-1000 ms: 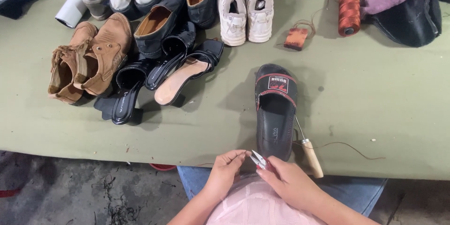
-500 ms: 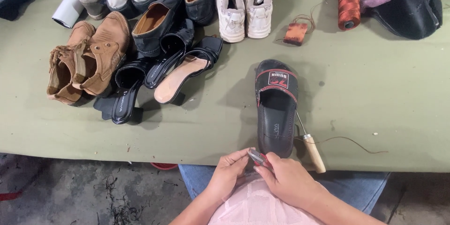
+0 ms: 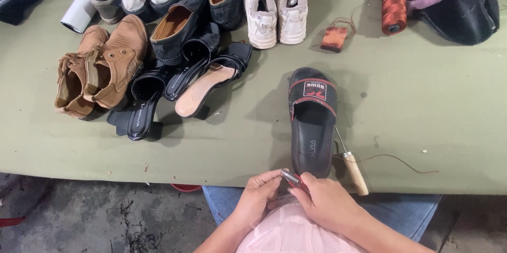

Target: Hand-stitching the upper of a black sandal to the sole using a stitching awl and thread.

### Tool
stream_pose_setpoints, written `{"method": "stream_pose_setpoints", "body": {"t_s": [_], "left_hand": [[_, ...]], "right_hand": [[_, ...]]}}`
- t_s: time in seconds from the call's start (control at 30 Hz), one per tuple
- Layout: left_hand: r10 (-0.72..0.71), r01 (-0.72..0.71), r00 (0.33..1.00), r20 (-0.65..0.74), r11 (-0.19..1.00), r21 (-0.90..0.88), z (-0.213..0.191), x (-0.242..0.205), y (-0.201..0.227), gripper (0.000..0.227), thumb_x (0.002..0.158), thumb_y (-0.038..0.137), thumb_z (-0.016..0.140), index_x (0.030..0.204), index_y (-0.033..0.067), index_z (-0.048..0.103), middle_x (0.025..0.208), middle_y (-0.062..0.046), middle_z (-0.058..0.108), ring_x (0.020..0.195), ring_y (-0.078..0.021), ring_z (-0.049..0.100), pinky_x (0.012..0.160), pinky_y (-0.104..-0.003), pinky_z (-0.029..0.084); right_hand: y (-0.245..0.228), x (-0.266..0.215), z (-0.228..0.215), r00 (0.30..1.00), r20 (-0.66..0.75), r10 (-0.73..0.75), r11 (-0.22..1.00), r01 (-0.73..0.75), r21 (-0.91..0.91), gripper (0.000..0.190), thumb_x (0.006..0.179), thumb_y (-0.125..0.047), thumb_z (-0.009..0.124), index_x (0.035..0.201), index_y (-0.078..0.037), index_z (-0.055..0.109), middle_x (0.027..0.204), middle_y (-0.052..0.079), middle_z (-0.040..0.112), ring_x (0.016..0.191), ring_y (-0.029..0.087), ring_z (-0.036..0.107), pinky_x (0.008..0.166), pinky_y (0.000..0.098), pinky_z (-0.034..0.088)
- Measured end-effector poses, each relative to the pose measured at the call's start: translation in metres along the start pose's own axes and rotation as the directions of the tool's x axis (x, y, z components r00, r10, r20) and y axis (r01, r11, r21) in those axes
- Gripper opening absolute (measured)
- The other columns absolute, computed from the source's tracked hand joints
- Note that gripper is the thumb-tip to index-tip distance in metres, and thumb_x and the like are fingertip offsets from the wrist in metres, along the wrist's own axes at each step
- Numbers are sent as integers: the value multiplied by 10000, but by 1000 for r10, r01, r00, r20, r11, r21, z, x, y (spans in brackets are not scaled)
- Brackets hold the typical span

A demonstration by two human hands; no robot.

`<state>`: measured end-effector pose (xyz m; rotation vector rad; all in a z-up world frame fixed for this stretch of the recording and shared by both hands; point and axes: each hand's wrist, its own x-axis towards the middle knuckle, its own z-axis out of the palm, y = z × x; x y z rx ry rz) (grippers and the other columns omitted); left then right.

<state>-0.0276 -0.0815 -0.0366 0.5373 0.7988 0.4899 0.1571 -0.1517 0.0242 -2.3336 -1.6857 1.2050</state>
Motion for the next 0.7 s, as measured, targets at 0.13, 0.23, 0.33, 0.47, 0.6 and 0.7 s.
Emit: {"method": "stream_pose_setpoints", "body": {"t_s": [0.13, 0.23, 0.33, 0.47, 0.6, 0.7], "left_hand": [[15, -12, 999, -30, 996, 92, -3, 2, -1, 329, 993, 128, 630, 1277, 34, 766, 519, 45, 256, 473, -70, 183, 424, -209, 214], [136, -79, 986, -93, 887, 454, 4, -3, 10, 303, 1026, 163, 593, 1224, 113, 817, 465, 76, 368, 417, -31, 236, 406, -222, 183], [535, -369, 841, 79, 461, 807, -9, -1, 2, 282, 983, 165, 580, 1147, 94, 799, 1146, -20, 826, 1082, -104, 766, 947, -235, 572], [624, -395, 767, 148, 278, 876, -20, -1, 3, 253, 1000, 218, 601, 1093, 115, 813, 616, 48, 649, 552, -103, 530, 565, -305, 484], [747, -461, 629, 215, 136, 877, -12, -4, 16, 135, 944, 136, 660, 974, 104, 787, 869, -36, 605, 914, -216, 613, 730, -348, 508], [735, -462, 610, 298, 24, 887, -10, -3, 23, 130, 904, 104, 685, 998, 111, 774, 1025, -62, 631, 1051, -271, 625, 776, -380, 533]], "right_hand": [[3, 1, 1, 999, -17, -40, 999, 41, 36, 343, 1013, -516, 514, 940, -182, 540, 777, 79, 711, 718, 336, 662, 647, 459, 457], [9, -2, -4, 997, -39, -72, 990, 76, 122, 360, 1008, -500, 535, 875, -166, 525, 776, 46, 724, 715, 315, 659, 672, 423, 457], [11, -16, -16, 997, -77, -9, 941, 35, 338, 296, 982, -431, 598, 871, -159, 568, 780, -67, 799, 675, 148, 689, 699, 274, 507], [27, -15, -19, 988, 6, 157, 939, -151, 311, 405, 959, -506, 491, 1284, -323, 648, 703, 9, 709, 700, 174, 618, 778, 286, 483], [42, -16, -15, 992, -105, 72, 903, -20, 430, 196, 939, -381, 651, 998, -206, 715, 724, -68, 671, 656, 111, 566, 700, 251, 467], [45, -12, -20, 991, -125, 47, 893, 14, 450, 171, 934, -366, 685, 949, -198, 712, 707, -65, 582, 650, 105, 516, 676, 244, 446]]}}
